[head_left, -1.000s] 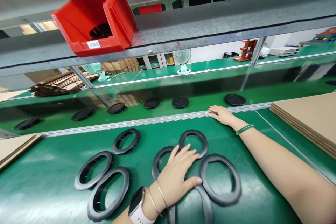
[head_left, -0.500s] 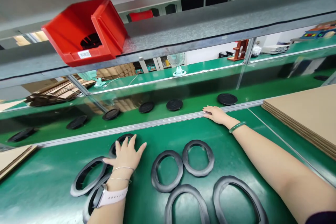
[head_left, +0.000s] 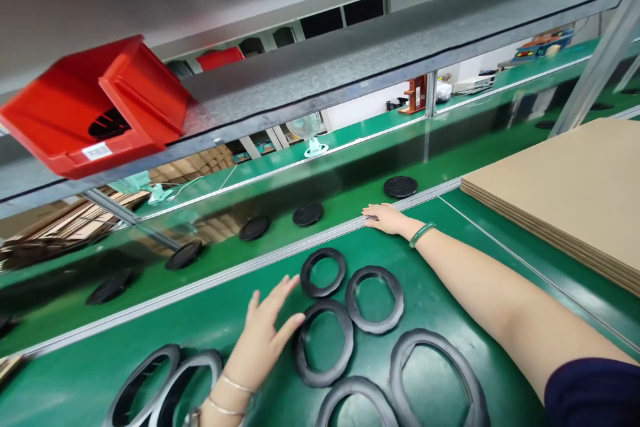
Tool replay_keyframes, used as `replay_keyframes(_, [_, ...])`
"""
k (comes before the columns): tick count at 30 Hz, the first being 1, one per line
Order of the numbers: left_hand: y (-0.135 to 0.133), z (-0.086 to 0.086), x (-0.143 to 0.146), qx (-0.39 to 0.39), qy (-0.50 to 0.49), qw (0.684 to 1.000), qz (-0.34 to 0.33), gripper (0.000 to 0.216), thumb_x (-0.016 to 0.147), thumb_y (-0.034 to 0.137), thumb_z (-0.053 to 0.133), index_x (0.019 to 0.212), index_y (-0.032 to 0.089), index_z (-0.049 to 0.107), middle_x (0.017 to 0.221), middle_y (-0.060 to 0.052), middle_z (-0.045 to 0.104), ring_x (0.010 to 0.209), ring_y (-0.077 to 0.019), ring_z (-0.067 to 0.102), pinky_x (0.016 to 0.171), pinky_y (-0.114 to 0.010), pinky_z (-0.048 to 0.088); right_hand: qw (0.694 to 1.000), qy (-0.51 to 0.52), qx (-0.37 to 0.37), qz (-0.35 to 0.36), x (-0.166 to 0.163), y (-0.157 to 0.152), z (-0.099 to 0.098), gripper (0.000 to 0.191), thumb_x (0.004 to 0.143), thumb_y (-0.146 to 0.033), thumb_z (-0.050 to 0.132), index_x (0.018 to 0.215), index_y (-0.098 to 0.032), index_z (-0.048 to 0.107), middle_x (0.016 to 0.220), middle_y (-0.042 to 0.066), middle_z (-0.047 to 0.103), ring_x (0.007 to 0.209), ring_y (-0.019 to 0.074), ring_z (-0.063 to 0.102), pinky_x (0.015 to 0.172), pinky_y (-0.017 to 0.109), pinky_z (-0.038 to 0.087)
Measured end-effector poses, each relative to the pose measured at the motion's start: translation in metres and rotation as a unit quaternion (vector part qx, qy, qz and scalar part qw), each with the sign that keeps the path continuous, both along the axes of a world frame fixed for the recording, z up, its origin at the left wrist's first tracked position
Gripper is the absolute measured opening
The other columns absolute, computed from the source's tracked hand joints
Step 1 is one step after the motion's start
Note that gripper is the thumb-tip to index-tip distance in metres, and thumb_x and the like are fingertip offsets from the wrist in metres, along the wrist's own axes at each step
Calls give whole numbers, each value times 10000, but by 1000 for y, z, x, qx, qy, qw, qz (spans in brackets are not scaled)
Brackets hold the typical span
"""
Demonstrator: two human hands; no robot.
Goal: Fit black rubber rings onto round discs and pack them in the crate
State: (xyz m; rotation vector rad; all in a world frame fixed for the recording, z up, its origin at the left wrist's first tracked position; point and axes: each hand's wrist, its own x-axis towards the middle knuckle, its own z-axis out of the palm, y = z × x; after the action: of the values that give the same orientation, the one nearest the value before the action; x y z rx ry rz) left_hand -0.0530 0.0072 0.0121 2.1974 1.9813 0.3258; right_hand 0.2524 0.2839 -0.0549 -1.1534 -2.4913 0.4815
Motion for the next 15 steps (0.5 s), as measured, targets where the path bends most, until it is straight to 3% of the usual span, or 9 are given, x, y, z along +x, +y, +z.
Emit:
replay_keyframes(3, [-15, 7, -52, 62, 123, 974, 179, 572, 943, 477, 401, 1492, 338, 323, 1551, -80, 411, 1462, -344, 286, 1097, -749, 136, 1000, 3, -2, 4, 1, 2, 0, 404, 958, -405, 571, 1336, -262, 584, 1432, 44, 505, 1399, 273, 364, 1154, 519, 255])
replay_keyframes(5, [-35, 4, -105, 31, 207, 936, 284, 530, 905, 480, 452, 1416, 343, 477, 1546, -90, 419, 1435, -431, 298, 1052, -764, 206, 1000, 6, 0, 8, 2, 4, -2, 403, 957, -405, 570, 1337, -270, 584, 1431, 43, 506, 1397, 273, 368, 1154, 510, 263])
replay_keyframes(7, [-57, -7, -157, -37, 283, 917, 278, 434, 880, 326, 467, 1280, 360, 630, 1496, -69, 492, 1418, -413, 343, 1059, -665, 310, 1000, 10, 3, 15, 2, 6, -3, 401, 955, -406, 571, 1333, -272, 589, 1424, 42, 513, 1393, 274, 376, 1154, 497, 275])
replay_keyframes(9, [-71, -21, -191, -88, 310, 890, 324, 468, 846, 260, 474, 1265, 381, 644, 1425, -63, 571, 1310, -433, 483, 990, -643, 395, 1000, 15, 9, 24, 2, 8, -5, 398, 952, -403, 576, 1324, -265, 600, 1413, 43, 525, 1386, 272, 387, 1151, 478, 292])
replay_keyframes(11, [-71, -32, -196, -83, 296, 901, 307, 465, 857, 278, 451, 1277, 333, 642, 1392, -92, 600, 1287, -432, 508, 993, -638, 400, 999, 20, 19, 28, 2, 8, -7, 385, 950, -399, 578, 1307, -258, 615, 1399, 46, 539, 1377, 272, 402, 1142, 465, 314])
replay_keyframes(13, [-56, -36, -177, -71, 229, 922, 304, 484, 881, 382, 427, 1309, 253, 612, 1370, -113, 617, 1319, -403, 488, 1052, -609, 377, 999, 26, 30, 30, 3, 8, -8, 371, 947, -395, 579, 1288, -256, 629, 1381, 47, 556, 1365, 271, 420, 1131, 457, 335])
replay_keyframes(15, [-30, -31, -144, -53, 113, 942, 311, 743, 883, 544, 393, 1452, 68, 413, 1391, -212, 574, 1309, -361, 515, 1093, -522, 384, 998, 31, 36, 34, 3, 8, -8, 363, 944, -392, 581, 1275, -254, 638, 1363, 46, 574, 1354, 266, 436, 1126, 449, 349])
